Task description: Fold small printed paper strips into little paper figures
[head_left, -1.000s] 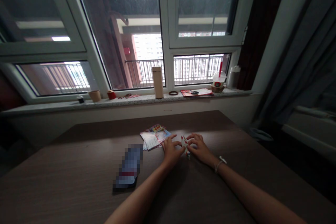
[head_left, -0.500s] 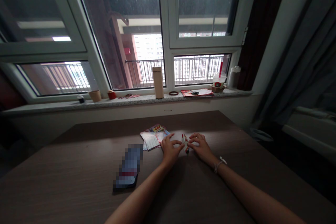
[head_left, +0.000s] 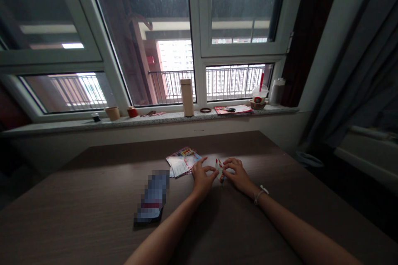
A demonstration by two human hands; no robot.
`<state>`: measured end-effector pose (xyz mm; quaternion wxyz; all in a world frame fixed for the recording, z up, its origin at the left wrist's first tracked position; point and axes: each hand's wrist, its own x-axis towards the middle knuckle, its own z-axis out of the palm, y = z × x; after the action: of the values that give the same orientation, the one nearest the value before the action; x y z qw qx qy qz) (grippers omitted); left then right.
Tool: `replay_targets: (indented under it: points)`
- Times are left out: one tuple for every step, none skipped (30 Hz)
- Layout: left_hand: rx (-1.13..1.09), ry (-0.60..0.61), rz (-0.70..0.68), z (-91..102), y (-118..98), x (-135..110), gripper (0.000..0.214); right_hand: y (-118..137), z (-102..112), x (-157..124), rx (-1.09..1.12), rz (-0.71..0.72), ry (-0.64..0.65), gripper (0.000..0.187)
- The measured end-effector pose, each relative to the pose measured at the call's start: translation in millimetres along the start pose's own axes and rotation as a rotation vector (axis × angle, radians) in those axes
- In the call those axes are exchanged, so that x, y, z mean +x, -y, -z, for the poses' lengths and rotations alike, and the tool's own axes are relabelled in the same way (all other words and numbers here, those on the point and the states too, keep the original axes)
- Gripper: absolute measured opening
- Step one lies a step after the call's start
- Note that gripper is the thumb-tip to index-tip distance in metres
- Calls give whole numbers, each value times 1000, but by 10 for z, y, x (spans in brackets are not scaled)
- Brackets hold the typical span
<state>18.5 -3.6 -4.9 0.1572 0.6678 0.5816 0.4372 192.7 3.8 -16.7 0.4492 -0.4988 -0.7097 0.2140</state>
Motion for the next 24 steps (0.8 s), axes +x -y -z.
replay_targets:
  points:
    - [-3,-1,5,-1,-5,-1,2,-6,-5,2,8,-1,-4,8]
    - [-7,-3,12,-3,-7,-3,3,-12,-9,6,17,-3,-10,8]
    - [-10,-6,20,-5,-7,-3,4,-17,-10,10,26,-5,-17,8]
    - [-12,-8,25,-7,-4,-4,4,-20,-9,13,35,-8,-26,8]
    - [-11,-11,26,-8,0,-5,5,-22,-6,17,42,-11,-35,8]
    - [-9,-14,24,-9,5,-5,5,-22,-2,20,48,-13,-40,8]
    - [-5,-16,19,-9,9,-5,4,-19,3,21,51,-15,-41,8]
    - [-1,-17,12,-7,11,-5,4,-16,8,21,53,-17,-37,8]
    - [4,-19,7,-3,11,-6,3,-12,13,20,56,-19,-32,8]
    - [10,-22,4,2,9,-6,3,-8,16,17,58,-20,-28,8]
    - [13,-25,2,7,6,-6,3,-5,17,13,60,-21,-26,7]
    - [16,-25,-1,13,0,-8,3,-3,16,9,61,-20,-26,7]
    - [17,-22,-2,18,-6,-10,3,-1,13,5,60,-18,-26,8]
    - [16,-17,-4,21,-12,-13,2,-1,9,1,57,-13,-23,8]
    - [14,-12,-8,23,-18,-17,3,-1,5,-1,52,-6,-16,9]
    - [14,-6,-14,21,-23,-22,3,-2,1,-2,47,3,-6,10]
    - [15,-3,-20,18,-27,-27,3,-3,-2,-3,41,13,4,10]
    - [19,-1,-26,12,-29,-33,3,-4,-4,-3,36,22,14,10]
    - [24,1,-31,5,-29,-38,4,-4,-5,-3,31,29,22,11]
    - [30,3,-33,-2,-29,-43,4,-4,-5,-3,27,32,30,11]
    - [37,5,-33,-9,-27,-47,4,-3,-5,-5,24,33,36,11]
    - [43,7,-33,-16,-25,-51,4,-1,-5,-8,21,34,41,12]
    - [49,9,-34,-22,-23,-53,4,0,-6,-12,20,36,45,13]
    - [54,12,-38,-26,-21,-54,4,2,-8,-16,20,42,47,15]
